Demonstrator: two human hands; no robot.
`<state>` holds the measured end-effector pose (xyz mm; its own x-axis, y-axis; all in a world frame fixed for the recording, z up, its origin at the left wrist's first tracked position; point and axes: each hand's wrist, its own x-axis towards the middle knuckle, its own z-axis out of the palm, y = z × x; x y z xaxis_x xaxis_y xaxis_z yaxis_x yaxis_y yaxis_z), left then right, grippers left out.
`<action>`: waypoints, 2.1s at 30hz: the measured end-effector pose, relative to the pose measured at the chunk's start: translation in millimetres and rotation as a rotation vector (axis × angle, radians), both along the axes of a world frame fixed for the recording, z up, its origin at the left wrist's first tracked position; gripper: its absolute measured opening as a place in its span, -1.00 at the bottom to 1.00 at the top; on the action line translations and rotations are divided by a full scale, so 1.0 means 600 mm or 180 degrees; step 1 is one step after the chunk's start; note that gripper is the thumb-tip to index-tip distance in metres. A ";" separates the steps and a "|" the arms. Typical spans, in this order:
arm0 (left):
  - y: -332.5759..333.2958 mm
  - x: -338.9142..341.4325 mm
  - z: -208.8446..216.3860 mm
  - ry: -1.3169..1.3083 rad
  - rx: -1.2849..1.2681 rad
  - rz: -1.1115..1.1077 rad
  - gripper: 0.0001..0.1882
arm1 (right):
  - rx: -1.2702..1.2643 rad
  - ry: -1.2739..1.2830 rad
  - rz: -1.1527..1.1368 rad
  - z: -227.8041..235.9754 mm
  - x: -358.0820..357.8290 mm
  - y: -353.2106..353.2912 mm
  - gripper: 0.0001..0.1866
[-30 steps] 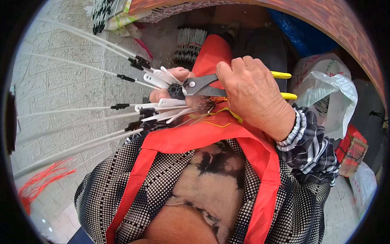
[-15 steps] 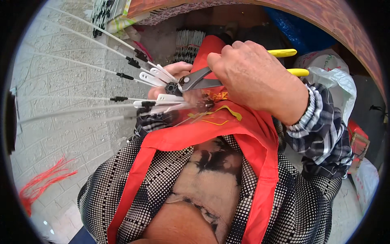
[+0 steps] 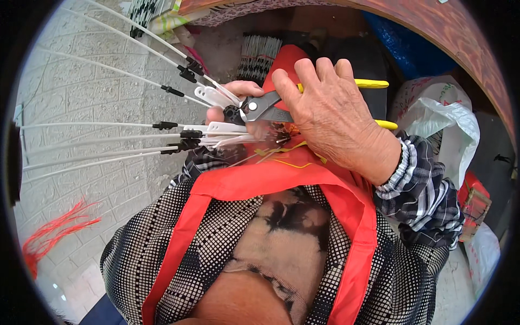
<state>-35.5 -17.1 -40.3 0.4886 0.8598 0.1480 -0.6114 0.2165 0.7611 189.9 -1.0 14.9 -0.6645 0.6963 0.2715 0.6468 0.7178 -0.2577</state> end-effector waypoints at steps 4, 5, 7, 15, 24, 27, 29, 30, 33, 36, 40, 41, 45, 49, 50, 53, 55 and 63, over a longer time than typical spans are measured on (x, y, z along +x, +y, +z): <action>-0.007 0.000 0.022 0.1159 0.0489 0.0253 -0.18 | 0.0250 -0.0225 -0.0074 0.008 0.001 -0.001 -0.58; -0.010 0.001 0.023 0.1162 0.0438 0.0326 -0.19 | 0.0247 -0.0275 -0.0086 0.010 0.001 -0.001 -0.61; -0.014 0.004 0.023 0.1167 0.0333 0.0474 -0.21 | 0.0248 -0.0326 -0.0100 0.012 0.001 -0.001 -0.64; -0.011 0.005 0.014 0.2162 0.0868 0.0577 -0.01 | -0.0049 0.0188 -0.0093 -0.027 -0.006 -0.012 -0.85; 0.004 0.007 0.007 -0.0027 -0.0177 -0.0170 -0.08 | -0.0215 0.0354 -0.0066 -0.031 0.002 -0.011 -0.87; 0.009 0.004 0.016 0.0242 -0.0164 -0.0356 -0.06 | -0.0220 0.0166 -0.0053 -0.010 0.012 -0.008 -0.87; 0.012 0.004 0.015 0.0368 -0.0083 -0.0407 -0.04 | -0.0088 -0.0028 0.0049 0.004 0.017 -0.001 -0.87; 0.013 0.003 0.015 0.0497 -0.0007 -0.0450 -0.01 | -0.0028 -0.0123 0.0103 0.011 0.020 0.001 -0.86; 0.006 0.004 0.014 0.0612 0.0033 -0.0411 0.01 | 0.0069 -0.0537 0.0262 0.037 0.023 0.011 -0.86; -0.003 0.011 0.013 0.0590 -0.0037 -0.0264 0.00 | 0.0191 -0.0834 0.0380 0.059 0.023 0.020 -0.86; -0.010 0.024 0.014 0.0543 -0.0001 0.0165 0.03 | 0.0327 -0.1205 0.0478 0.083 0.017 0.026 -0.86; -0.009 0.023 0.016 0.0663 0.0019 0.0136 0.04 | 0.0323 -0.1398 0.0490 0.087 0.014 0.027 -0.86; -0.005 0.018 0.008 0.0937 0.0112 0.0070 0.05 | 0.0326 -0.1627 0.0455 0.089 0.011 0.023 -0.87; -0.001 0.010 0.000 0.0818 0.0117 0.0021 0.07 | 0.0331 -0.1145 0.0330 0.062 0.010 0.020 -0.87; 0.002 0.007 0.002 0.0658 0.0022 -0.0014 0.09 | 0.0339 -0.0888 0.0296 0.053 0.010 0.021 -0.88; 0.015 0.003 -0.003 0.0258 -0.0063 -0.0263 0.13 | 0.0187 -0.0799 0.0233 0.037 0.014 0.017 -0.88; 0.024 0.004 -0.007 -0.0234 -0.0054 -0.0724 0.17 | 0.0103 -0.0758 0.0193 0.035 0.016 0.017 -0.88; 0.018 0.014 0.007 0.0472 -0.0143 -0.0150 -0.01 | 0.0495 -0.1170 0.0077 0.056 0.003 0.015 -0.91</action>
<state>-27.1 -6.0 -36.2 0.5422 0.8396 0.0330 -0.4813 0.2781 0.8312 191.7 8.1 48.4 -0.7526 0.6487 0.1134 0.6582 0.7460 0.1006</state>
